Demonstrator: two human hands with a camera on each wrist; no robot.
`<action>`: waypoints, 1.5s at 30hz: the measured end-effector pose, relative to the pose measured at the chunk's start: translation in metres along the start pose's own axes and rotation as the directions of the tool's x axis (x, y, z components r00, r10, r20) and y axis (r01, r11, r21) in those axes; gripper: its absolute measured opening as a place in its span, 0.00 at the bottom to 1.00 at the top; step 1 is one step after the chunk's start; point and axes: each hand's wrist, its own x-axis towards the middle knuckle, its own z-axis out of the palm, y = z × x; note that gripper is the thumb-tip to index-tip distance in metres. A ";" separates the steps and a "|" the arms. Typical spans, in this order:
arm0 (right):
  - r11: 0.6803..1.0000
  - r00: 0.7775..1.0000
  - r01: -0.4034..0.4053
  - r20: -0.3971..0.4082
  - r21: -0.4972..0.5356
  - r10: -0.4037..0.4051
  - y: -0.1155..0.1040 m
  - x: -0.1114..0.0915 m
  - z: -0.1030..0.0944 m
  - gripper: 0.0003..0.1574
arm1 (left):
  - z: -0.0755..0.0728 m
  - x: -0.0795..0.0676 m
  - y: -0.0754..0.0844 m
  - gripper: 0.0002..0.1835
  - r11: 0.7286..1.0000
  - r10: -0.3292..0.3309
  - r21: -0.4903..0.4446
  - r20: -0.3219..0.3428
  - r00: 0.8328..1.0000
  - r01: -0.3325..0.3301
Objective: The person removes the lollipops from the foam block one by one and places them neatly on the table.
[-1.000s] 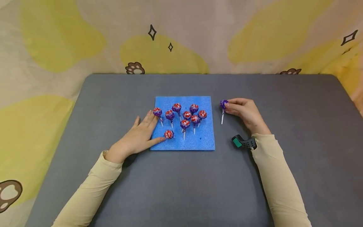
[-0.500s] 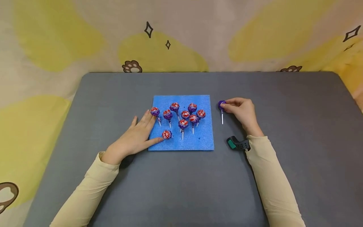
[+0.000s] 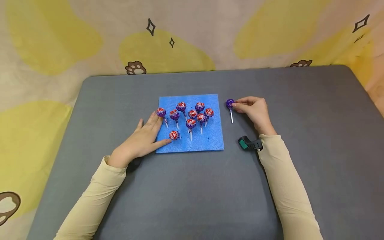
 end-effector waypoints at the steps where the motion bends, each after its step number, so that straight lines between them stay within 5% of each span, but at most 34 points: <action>1: 0.998 1.000 0.023 -0.010 0.064 -0.023 0.000 0.001 0.001 0.15 | 0.000 0.000 0.000 0.49 1.000 -0.001 -0.002 -0.003 1.000 0.001; 6: 0.948 0.984 0.179 -0.074 0.262 -0.165 -0.004 -0.007 0.015 0.15 | 0.000 0.000 -0.001 0.49 1.000 -0.006 -0.004 -0.005 1.000 0.006; 10: 0.939 0.970 0.239 -0.021 0.248 -0.242 -0.011 -0.018 0.032 0.18 | 0.001 0.000 -0.002 0.49 1.000 -0.008 -0.005 -0.003 1.000 0.008; 21: 0.886 0.921 0.200 0.227 0.418 -0.315 -0.008 -0.030 0.059 0.11 | 0.001 0.000 -0.002 0.49 1.000 0.007 -0.004 -0.005 1.000 -0.007; 28: 0.907 0.922 0.196 0.245 0.373 -0.300 -0.003 -0.030 0.060 0.14 | 0.001 0.000 -0.002 0.49 1.000 0.009 -0.006 -0.005 1.000 -0.010; 45: 0.901 0.925 0.179 0.244 0.395 -0.291 -0.002 -0.029 0.061 0.19 | 0.002 -0.001 -0.002 0.49 1.000 0.020 -0.011 -0.018 1.000 -0.020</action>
